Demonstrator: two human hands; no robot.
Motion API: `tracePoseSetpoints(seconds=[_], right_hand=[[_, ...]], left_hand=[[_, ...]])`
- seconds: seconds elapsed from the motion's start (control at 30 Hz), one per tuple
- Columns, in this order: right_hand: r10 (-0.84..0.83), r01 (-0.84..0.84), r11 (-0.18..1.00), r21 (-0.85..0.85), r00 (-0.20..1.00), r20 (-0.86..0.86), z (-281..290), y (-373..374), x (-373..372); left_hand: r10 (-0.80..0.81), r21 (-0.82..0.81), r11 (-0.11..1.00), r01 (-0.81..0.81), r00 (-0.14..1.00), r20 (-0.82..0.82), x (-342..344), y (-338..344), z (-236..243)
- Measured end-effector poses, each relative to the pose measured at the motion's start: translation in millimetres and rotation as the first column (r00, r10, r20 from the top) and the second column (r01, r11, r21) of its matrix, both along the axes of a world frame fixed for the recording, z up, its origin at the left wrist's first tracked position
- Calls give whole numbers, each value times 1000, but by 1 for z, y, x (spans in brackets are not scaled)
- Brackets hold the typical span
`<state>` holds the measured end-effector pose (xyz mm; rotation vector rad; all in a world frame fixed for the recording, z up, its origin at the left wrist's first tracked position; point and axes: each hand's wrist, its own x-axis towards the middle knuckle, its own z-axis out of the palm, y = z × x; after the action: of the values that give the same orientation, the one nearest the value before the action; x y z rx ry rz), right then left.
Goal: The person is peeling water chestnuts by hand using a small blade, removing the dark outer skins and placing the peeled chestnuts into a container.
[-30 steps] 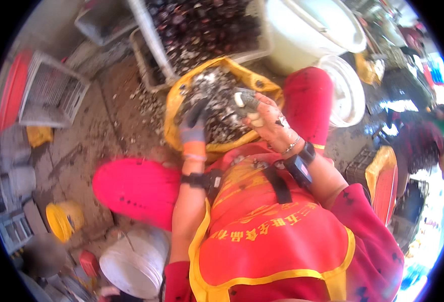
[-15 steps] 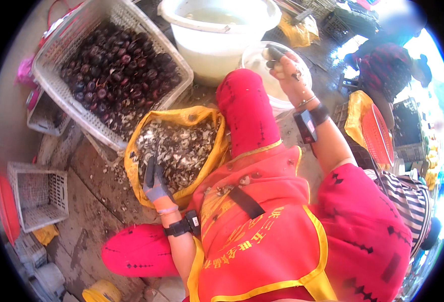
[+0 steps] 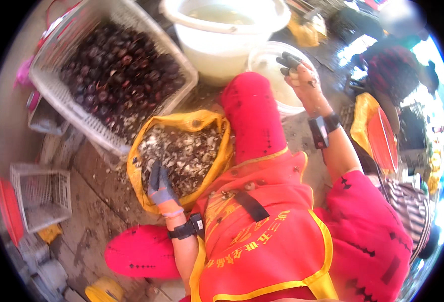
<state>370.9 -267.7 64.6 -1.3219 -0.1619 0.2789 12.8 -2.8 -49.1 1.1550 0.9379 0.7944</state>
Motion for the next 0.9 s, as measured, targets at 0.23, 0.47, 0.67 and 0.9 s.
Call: tracePoseSetpoints(seconds=[0.23, 0.47, 0.67, 0.9], right_hand=[[668, -645, 713, 276, 744, 12, 13, 142, -35], [922, -525, 315, -791, 366, 124, -30, 292, -65], [977, 87, 132, -987, -180, 115, -87, 393, -95], [832, 393, 94, -915, -535, -145, -127, 418, -104]], left_hand=[[-70, -21, 997, 71, 997, 41, 6, 1, 21], [7, -170, 985, 17, 991, 137, 5, 9, 30], [59, -228, 974, -3, 968, 243, 4, 18, 41], [69, -229, 973, -27, 982, 176, 3, 26, 31]])
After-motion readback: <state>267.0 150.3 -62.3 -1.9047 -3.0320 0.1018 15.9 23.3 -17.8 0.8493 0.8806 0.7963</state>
